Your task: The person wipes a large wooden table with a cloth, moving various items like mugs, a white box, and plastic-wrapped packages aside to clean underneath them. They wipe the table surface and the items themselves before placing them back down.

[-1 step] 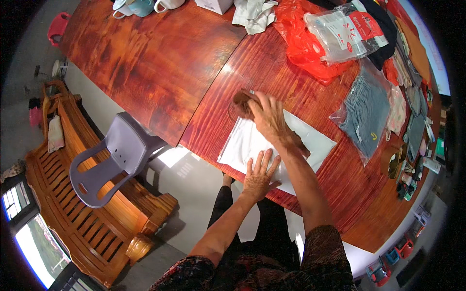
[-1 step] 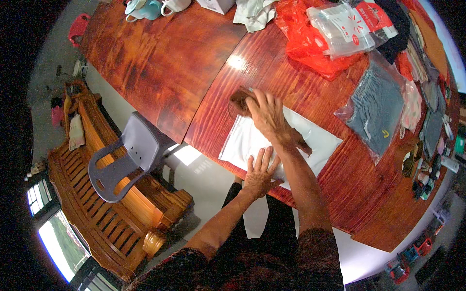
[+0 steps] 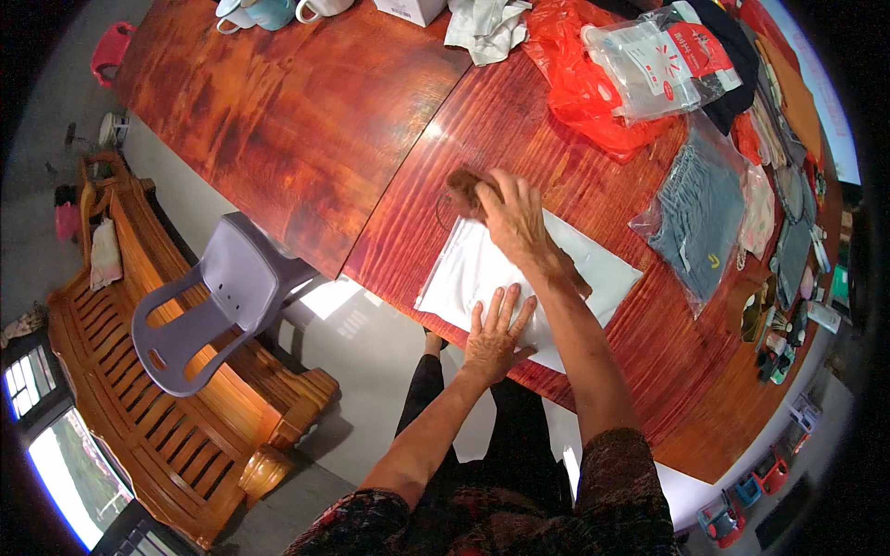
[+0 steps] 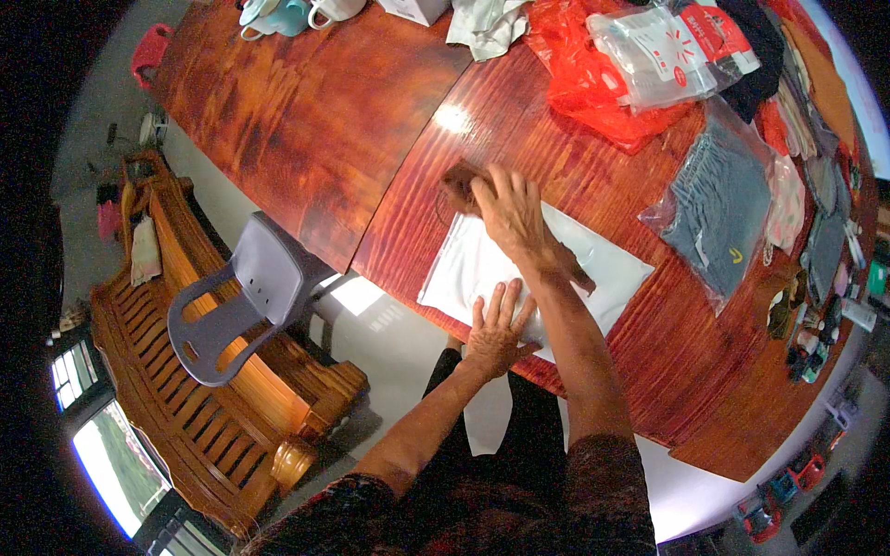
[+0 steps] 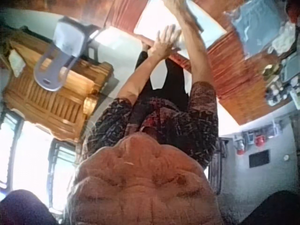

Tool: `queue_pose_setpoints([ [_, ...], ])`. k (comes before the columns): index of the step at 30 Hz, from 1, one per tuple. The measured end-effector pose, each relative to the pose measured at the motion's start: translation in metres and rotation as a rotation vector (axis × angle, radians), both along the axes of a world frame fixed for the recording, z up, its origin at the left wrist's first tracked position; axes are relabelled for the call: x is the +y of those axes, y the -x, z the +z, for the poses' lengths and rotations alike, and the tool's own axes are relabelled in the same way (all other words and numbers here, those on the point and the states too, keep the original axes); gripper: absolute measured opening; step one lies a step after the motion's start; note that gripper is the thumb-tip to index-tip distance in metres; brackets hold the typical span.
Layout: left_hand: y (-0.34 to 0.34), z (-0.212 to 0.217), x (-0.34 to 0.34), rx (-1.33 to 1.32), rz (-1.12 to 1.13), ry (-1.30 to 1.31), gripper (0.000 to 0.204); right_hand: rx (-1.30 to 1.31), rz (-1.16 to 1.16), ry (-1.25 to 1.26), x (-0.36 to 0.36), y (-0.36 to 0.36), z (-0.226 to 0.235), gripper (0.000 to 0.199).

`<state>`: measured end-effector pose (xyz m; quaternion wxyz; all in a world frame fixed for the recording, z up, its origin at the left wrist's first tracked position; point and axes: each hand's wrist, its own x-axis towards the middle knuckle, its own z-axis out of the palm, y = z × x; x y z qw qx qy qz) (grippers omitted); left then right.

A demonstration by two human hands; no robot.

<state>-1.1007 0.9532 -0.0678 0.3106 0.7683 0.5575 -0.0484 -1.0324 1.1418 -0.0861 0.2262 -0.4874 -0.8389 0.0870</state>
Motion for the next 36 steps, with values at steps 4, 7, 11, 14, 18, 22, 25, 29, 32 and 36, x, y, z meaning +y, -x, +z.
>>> queue_pose_setpoints([
  [4, -0.004, 0.003, 0.004, -0.009, -0.012, 0.006, 0.098, 0.083, -0.261, -0.012, 0.035, -0.013, -0.003, 0.026],
  [7, -0.002, 0.001, 0.003, -0.020, -0.038, -0.050, 0.096, 0.276, -0.546, 0.050, 0.045, -0.027, 0.012, 0.027],
  [11, 0.004, -0.006, -0.005, 0.057, -0.035, -0.174, 0.085, 0.250, -0.130, 0.343, -0.031, 0.005, 0.064, 0.028],
  [14, -0.005, -0.016, -0.010, 0.165, -0.062, -0.134, 0.070, 0.209, 0.433, 0.118, -0.098, 0.028, 0.049, 0.028],
  [18, 0.006, 0.074, 0.040, 0.056, 0.004, 0.517, 0.053, -0.022, 0.486, 0.198, -0.113, 0.023, 0.023, 0.024],
  [22, 0.002, -0.006, 0.003, 0.023, -0.099, 0.142, 0.064, -0.112, 0.511, 0.120, -0.091, 0.034, 0.005, 0.030],
  [25, 0.002, -0.005, -0.003, -0.034, -0.036, -0.069, 0.071, -0.096, 0.444, 0.049, -0.061, 0.025, -0.001, 0.034],
  [29, -0.001, 0.000, -0.001, 0.017, -0.012, -0.066, 0.086, 0.077, 0.221, -0.010, -0.023, 0.012, -0.004, 0.032],
  [32, -0.002, 0.003, 0.001, 0.006, -0.002, -0.079, 0.090, 0.088, -0.114, -0.051, -0.001, 0.001, -0.003, 0.032],
  [36, -0.003, 0.001, 0.002, 0.026, -0.020, -0.038, 0.092, 0.021, -0.381, 0.057, 0.029, -0.030, -0.007, 0.032],
])
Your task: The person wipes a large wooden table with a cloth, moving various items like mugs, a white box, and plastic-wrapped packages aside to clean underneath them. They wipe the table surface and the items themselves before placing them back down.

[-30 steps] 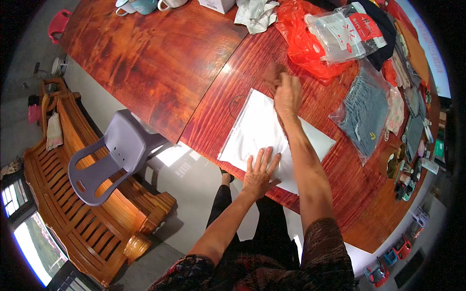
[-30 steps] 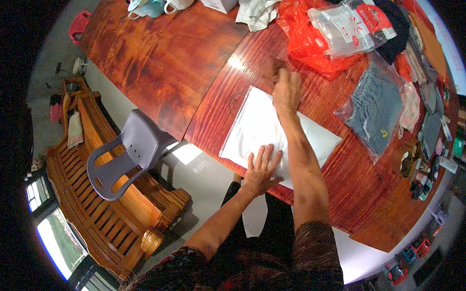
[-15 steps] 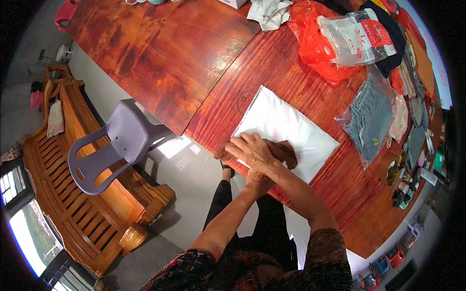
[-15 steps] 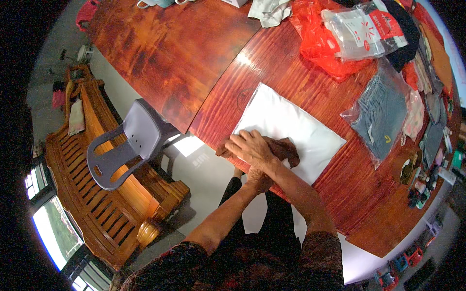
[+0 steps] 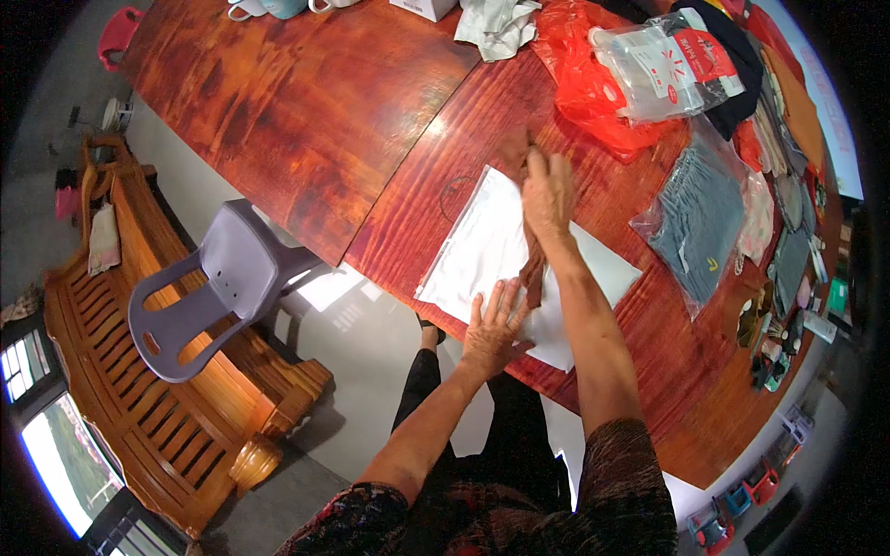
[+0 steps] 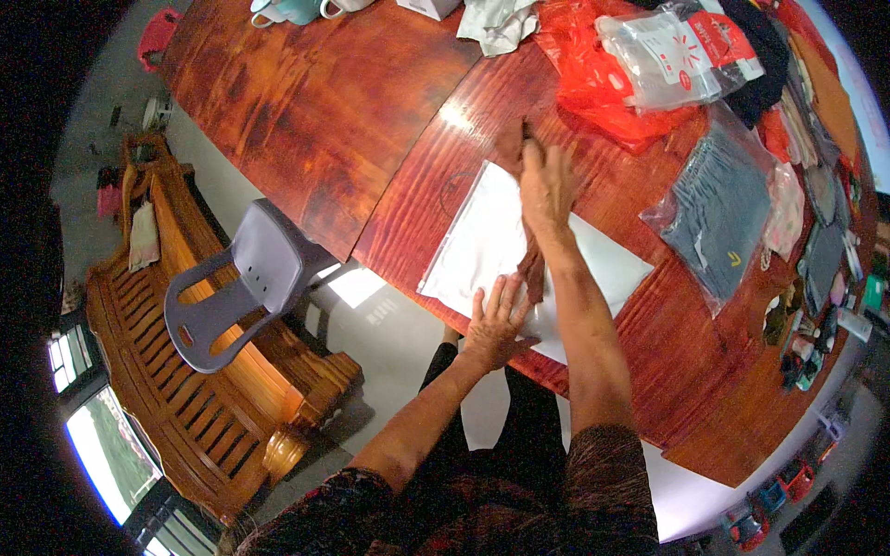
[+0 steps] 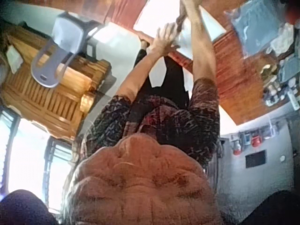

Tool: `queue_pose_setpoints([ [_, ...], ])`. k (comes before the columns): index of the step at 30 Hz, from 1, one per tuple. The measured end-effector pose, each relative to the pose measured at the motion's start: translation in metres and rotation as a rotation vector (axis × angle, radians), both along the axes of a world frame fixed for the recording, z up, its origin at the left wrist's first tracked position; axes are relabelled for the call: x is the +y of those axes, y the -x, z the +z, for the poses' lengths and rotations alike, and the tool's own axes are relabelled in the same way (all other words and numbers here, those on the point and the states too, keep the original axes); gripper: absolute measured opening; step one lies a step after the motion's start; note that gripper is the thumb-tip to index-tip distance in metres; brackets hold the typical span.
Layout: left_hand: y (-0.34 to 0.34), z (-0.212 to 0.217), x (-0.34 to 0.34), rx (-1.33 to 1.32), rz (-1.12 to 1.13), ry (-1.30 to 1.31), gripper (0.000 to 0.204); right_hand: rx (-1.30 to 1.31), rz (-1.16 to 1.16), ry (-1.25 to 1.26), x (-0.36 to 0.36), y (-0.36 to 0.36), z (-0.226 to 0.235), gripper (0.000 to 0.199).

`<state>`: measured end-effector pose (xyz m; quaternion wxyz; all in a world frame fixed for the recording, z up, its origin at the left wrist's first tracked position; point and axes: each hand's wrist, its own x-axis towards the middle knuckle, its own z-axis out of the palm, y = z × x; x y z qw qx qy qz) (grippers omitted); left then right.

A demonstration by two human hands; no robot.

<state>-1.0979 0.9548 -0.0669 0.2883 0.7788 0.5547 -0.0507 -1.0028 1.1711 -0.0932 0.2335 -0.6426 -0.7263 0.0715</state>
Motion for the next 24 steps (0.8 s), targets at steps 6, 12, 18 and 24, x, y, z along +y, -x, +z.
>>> queue_pose_setpoints([
  [6, 0.021, 0.023, 0.002, -0.174, 0.197, -0.130, 0.082, 0.417, -0.247, 0.087, -0.021, -0.046, 0.030, 0.036],
  [12, 0.110, 0.010, 0.030, -0.318, 0.685, -0.169, 0.044, 0.101, 0.010, 0.177, -0.121, -0.020, 0.038, 0.046],
  [18, 0.138, 0.014, 0.079, -0.237, 0.604, 0.154, 0.023, -0.093, -0.067, 0.017, -0.142, -0.003, 0.011, 0.041],
  [24, 0.153, -0.005, 0.082, -0.329, 0.617, 0.355, 0.022, 0.317, -0.080, 0.117, -0.144, 0.033, 0.042, 0.037],
])
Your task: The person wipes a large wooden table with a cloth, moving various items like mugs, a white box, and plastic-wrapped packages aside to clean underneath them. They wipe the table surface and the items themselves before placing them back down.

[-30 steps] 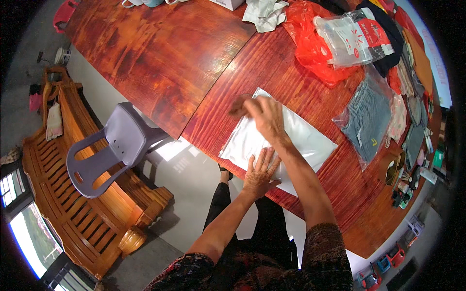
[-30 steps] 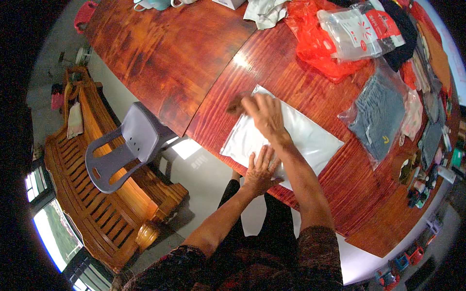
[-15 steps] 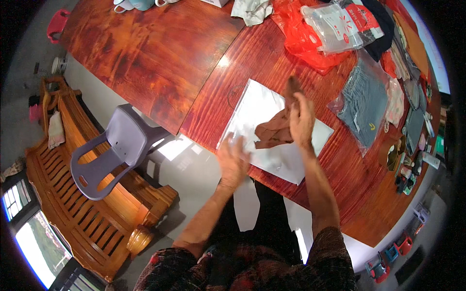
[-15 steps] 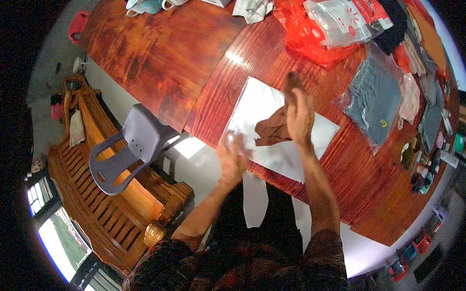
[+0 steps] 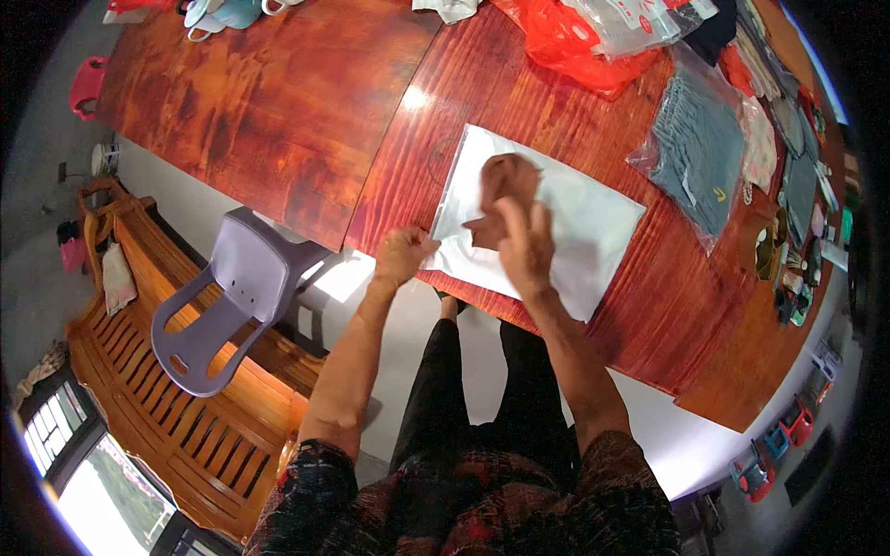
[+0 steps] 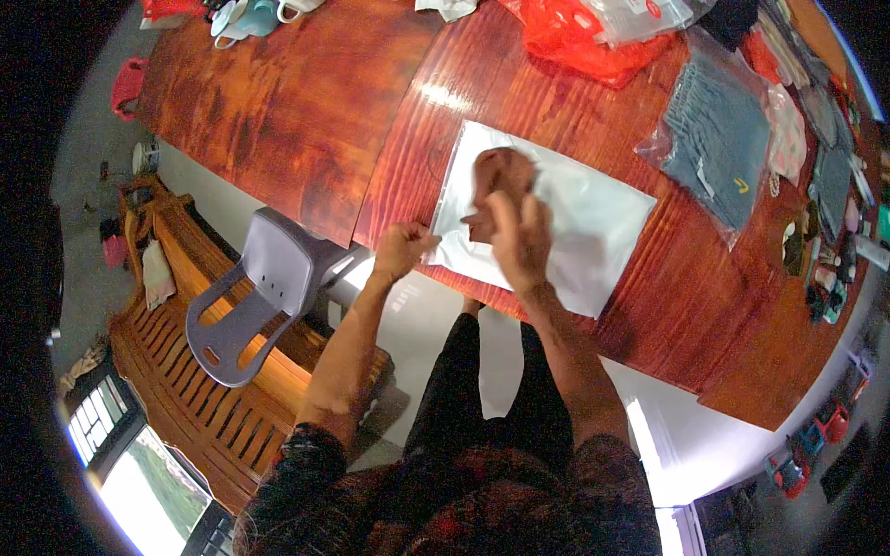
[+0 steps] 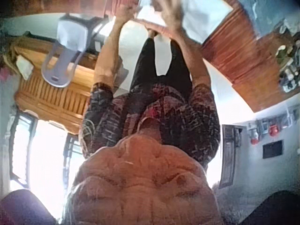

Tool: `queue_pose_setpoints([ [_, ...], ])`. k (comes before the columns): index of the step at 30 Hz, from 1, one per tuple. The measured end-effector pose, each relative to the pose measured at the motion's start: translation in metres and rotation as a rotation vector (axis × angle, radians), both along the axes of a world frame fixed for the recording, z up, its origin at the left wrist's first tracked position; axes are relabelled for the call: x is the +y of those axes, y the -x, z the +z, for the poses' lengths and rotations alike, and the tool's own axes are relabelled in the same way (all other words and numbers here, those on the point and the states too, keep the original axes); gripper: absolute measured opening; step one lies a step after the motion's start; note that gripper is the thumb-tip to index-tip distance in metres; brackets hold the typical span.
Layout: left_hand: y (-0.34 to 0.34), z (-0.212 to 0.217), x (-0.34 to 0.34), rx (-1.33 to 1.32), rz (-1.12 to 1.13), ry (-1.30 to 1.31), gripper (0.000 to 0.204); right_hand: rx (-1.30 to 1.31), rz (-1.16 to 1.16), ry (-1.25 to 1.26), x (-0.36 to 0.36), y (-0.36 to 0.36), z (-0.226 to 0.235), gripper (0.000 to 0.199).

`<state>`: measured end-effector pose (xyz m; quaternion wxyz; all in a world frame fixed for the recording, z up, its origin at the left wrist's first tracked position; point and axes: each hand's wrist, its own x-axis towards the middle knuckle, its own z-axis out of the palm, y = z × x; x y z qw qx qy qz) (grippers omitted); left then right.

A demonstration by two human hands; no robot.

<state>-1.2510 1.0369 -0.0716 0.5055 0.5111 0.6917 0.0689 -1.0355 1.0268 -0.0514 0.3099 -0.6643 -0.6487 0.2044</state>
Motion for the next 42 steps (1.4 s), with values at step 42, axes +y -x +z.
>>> queue_pose_setpoints([
  [42, 0.023, -0.025, 0.006, -0.303, 0.119, 0.003, 0.027, -0.423, -0.085, 0.443, -0.124, -0.087, 0.006, 0.040],
])
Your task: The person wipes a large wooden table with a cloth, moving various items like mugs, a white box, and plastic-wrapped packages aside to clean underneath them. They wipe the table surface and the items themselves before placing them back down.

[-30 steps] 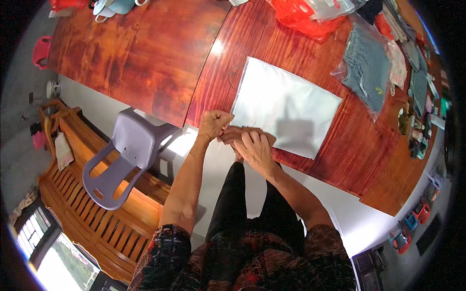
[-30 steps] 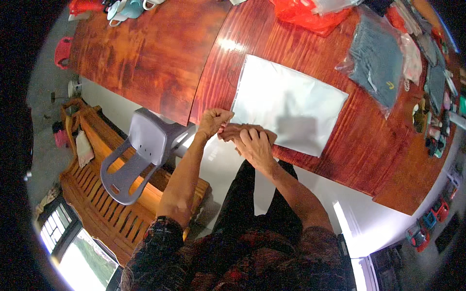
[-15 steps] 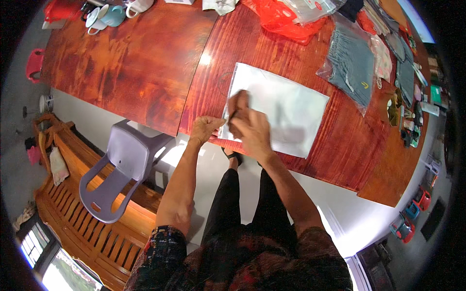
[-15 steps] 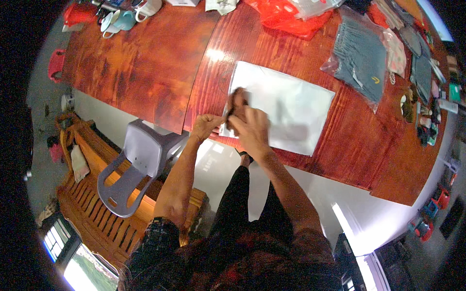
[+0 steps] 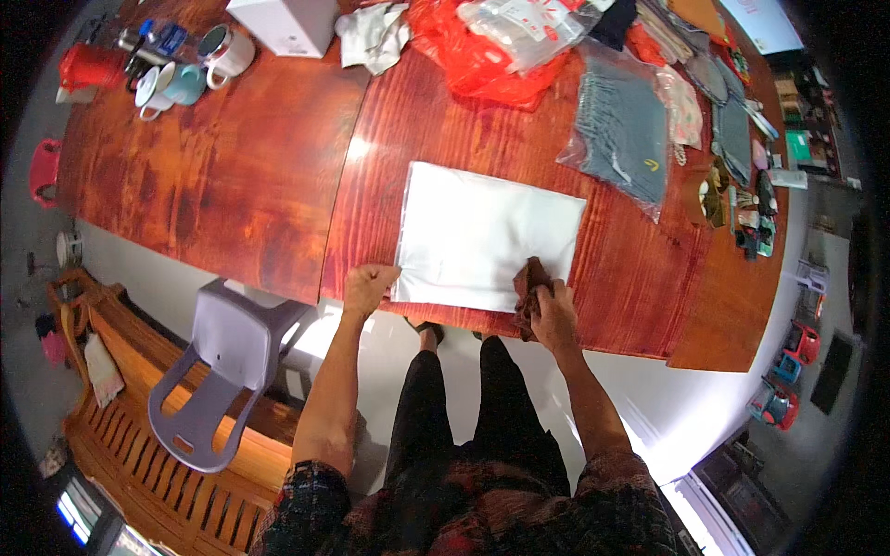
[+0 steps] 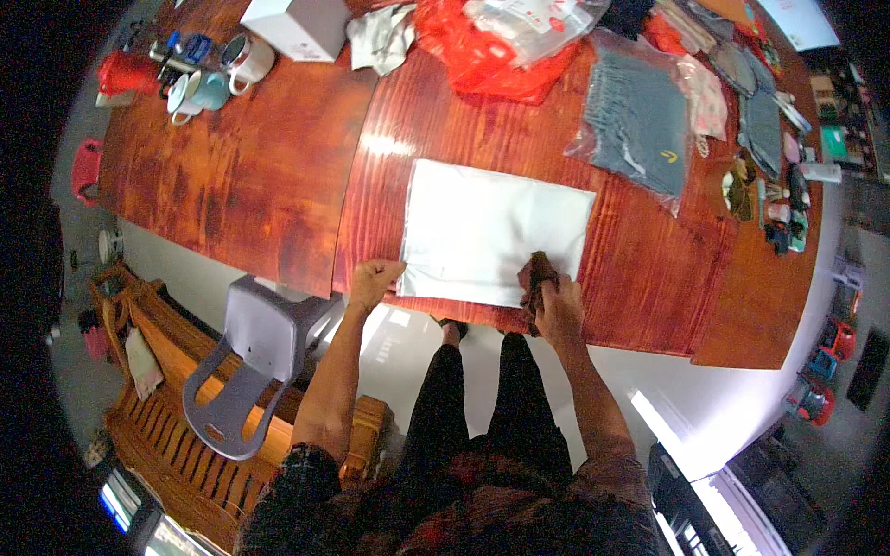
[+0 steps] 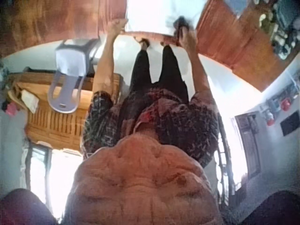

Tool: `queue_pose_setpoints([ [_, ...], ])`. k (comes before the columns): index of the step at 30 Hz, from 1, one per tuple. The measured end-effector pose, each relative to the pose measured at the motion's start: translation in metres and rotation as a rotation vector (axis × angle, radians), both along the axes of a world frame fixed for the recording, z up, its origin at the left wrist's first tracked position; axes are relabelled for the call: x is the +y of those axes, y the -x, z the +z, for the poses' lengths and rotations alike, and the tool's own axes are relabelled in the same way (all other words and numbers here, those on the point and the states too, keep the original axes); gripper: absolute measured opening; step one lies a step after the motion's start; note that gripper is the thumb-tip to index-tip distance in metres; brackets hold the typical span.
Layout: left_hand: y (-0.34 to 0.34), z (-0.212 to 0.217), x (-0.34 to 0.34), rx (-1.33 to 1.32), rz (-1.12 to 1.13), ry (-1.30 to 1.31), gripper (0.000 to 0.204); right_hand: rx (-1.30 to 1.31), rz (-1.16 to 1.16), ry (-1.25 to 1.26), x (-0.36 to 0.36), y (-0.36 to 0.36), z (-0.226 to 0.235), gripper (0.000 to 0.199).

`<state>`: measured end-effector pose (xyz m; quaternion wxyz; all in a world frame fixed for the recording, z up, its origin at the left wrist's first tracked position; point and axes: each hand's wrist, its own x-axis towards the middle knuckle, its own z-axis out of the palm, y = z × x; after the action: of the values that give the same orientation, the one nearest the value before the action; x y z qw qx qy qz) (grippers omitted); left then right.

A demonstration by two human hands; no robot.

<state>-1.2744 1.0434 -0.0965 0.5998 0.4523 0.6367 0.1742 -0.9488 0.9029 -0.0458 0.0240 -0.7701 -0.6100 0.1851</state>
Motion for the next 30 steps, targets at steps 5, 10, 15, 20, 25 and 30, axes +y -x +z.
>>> queue_pose_setpoints([
  [5, -0.056, 0.051, -0.021, 0.605, -0.182, -0.690, 0.045, 0.074, -0.251, -0.471, 0.062, -0.006, 0.013, 0.033],
  [10, -0.120, 0.063, 0.005, 0.455, -0.579, -0.649, 0.089, 0.367, -0.091, -0.367, 0.166, 0.048, -0.006, 0.026],
  [15, -0.137, 0.027, 0.018, 0.711, -0.746, -0.593, 0.127, -0.047, 0.114, -0.334, 0.194, 0.049, -0.011, 0.035],
  [20, -0.138, 0.018, 0.014, 0.783, -0.780, -0.516, 0.131, -0.281, 0.051, -0.254, 0.163, -0.012, -0.016, 0.035],
  [25, -0.138, 0.015, 0.013, 0.827, -0.795, -0.556, 0.132, -0.316, -0.173, -0.361, 0.114, -0.055, -0.033, 0.041],
  [30, -0.139, 0.012, 0.012, 0.857, -0.816, -0.562, 0.132, -0.067, -0.324, -0.167, 0.045, -0.042, -0.033, 0.051],
])
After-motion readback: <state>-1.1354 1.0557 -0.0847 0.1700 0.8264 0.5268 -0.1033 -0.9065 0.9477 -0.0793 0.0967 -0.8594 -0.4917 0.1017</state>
